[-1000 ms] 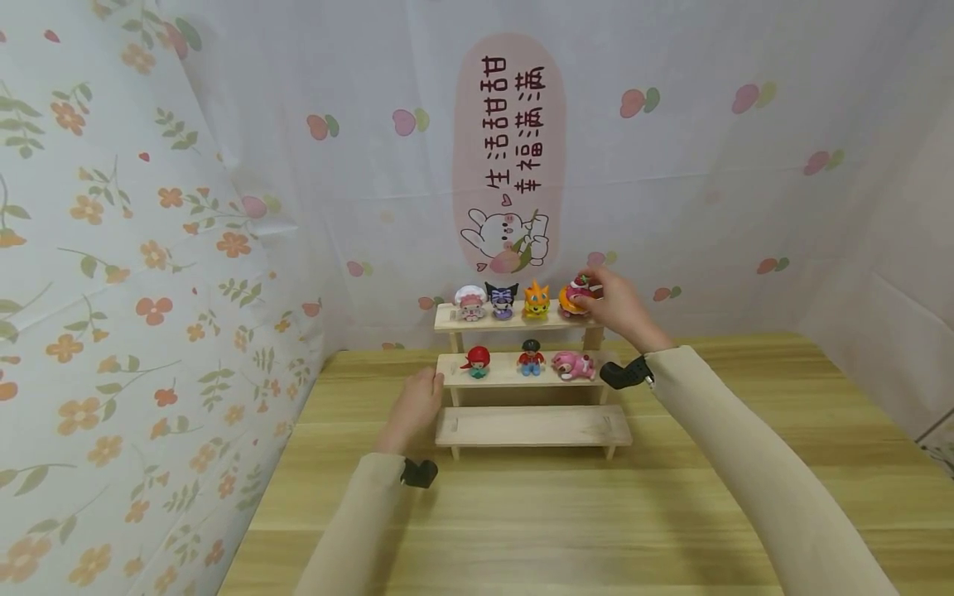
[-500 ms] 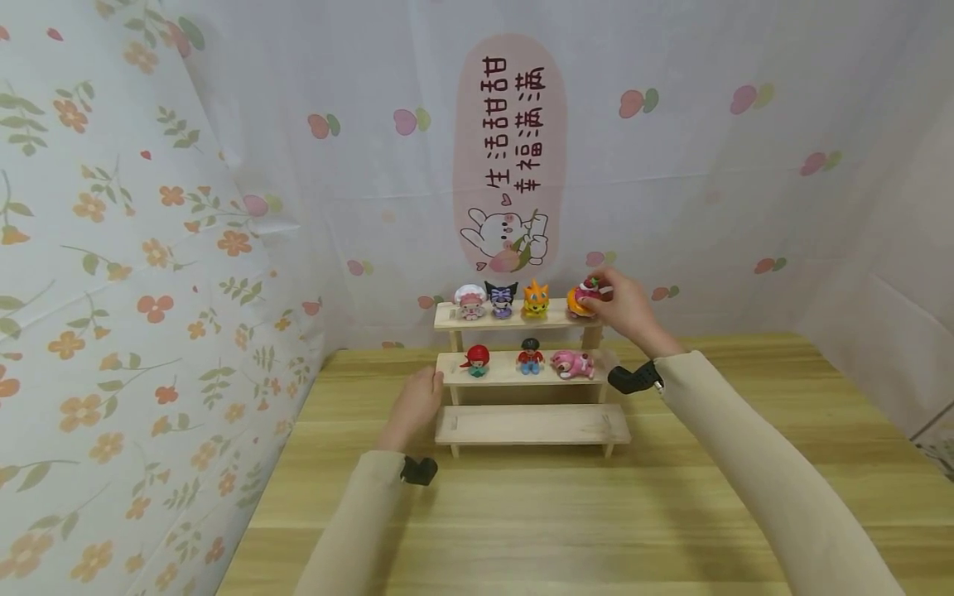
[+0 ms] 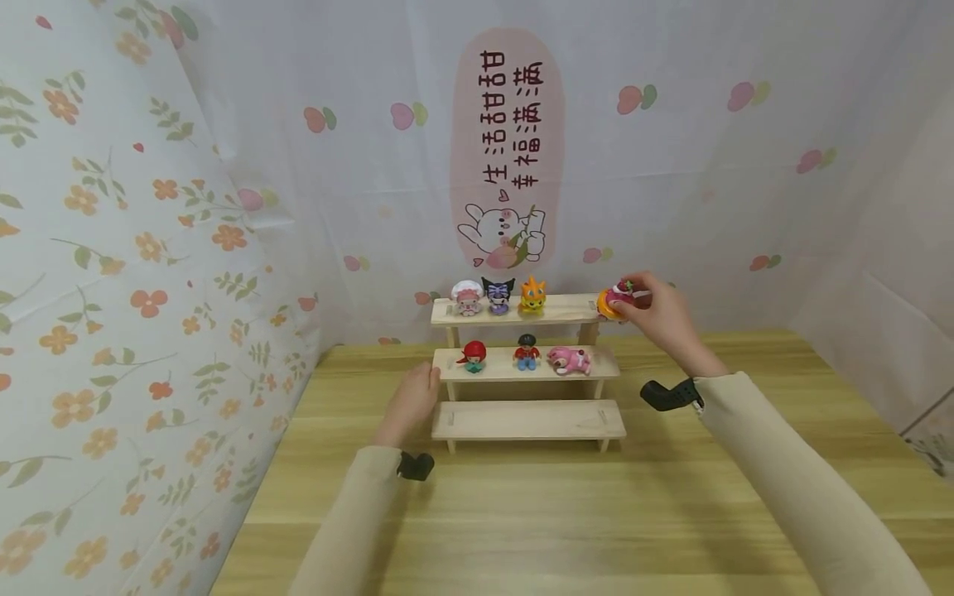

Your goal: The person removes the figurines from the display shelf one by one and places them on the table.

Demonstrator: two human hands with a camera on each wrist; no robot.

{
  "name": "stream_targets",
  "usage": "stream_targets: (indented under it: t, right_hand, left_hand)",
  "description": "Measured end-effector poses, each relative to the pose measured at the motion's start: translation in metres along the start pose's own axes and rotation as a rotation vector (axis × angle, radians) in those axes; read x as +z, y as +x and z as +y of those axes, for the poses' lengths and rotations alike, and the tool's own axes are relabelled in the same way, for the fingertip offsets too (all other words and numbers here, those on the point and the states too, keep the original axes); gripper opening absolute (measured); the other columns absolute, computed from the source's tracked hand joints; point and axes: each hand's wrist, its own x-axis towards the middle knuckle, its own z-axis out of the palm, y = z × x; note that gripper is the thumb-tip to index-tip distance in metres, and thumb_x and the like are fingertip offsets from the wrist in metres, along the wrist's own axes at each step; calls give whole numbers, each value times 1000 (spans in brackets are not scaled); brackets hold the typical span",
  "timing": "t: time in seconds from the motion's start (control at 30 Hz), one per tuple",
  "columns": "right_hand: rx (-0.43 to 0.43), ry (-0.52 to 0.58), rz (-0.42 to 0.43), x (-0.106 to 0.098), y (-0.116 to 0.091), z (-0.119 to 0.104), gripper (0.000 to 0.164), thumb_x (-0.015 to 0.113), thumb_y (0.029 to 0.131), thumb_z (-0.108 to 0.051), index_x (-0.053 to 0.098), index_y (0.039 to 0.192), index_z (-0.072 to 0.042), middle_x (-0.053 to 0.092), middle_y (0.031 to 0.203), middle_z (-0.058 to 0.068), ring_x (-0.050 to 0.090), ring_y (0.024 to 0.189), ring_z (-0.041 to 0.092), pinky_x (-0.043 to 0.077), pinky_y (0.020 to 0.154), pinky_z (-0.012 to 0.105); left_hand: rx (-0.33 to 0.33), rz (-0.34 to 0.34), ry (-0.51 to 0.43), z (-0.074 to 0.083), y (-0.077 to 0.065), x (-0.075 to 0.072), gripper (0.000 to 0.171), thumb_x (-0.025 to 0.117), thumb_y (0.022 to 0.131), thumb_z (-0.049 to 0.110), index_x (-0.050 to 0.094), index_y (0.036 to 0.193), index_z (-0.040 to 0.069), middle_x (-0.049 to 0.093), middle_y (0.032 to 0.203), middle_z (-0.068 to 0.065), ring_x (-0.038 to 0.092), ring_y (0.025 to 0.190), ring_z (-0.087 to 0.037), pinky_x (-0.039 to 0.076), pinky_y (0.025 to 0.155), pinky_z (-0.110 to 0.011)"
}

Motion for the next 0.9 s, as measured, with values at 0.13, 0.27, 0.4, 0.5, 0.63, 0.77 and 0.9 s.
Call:
stream_targets:
  t: [0.13,0.27,0.4,0.5,0.63,0.77,0.9]
  right_hand:
    - [1,-17,11,-8,-12,5,45,64,93,-20,49,128,3,55,123,27,60,99,42,53,79,50]
    - [-1,-51,23,-14,-26,13,46,65,92,-19,49,128,4,55,122,29,61,97,43,53,76,51]
    - [-7,-85,13,-18,-40,25,45,67,90,-17,50,125,5,55,119,29,61,95,43,53,75,52]
    - [2,-107,-7,-18,-51,34,45,67,90,-18,50,125,5,56,119,29,62,95,43,54,74,51]
    - [37,-130,-50,-12,-66,45,48,66,91,-26,51,126,4,56,120,28,62,97,43,54,72,48]
    - [57,-139,-99,-1,-83,59,52,66,91,-28,50,127,4,57,122,28,63,98,42,55,72,46]
    - [55,-112,-119,11,-98,73,49,69,89,-20,50,126,5,57,121,29,64,95,41,56,71,44]
  left_hand:
    - [-1,4,12,-2,2,-2,28,36,103,20,53,90,1,44,71,-6,45,66,-21,41,61,-34]
    - [-2,-5,4,-2,2,-4,28,36,103,20,53,90,1,44,71,-7,45,65,-21,41,60,-33]
    - [-6,-22,8,-3,1,-5,28,36,103,20,53,91,1,45,72,-6,45,65,-20,40,59,-32]
    - [-14,-31,13,-2,0,-6,29,36,104,20,54,93,1,45,72,-6,45,66,-20,40,60,-32]
    - [-20,-43,9,0,0,-7,29,35,104,21,54,93,1,45,73,-6,45,67,-20,40,61,-33]
    - [-14,-43,4,1,1,-6,29,36,104,21,54,92,1,45,72,-6,45,66,-20,40,61,-33]
    - [0,-44,5,1,0,-4,29,37,104,20,54,91,1,44,71,-5,45,64,-20,40,60,-32]
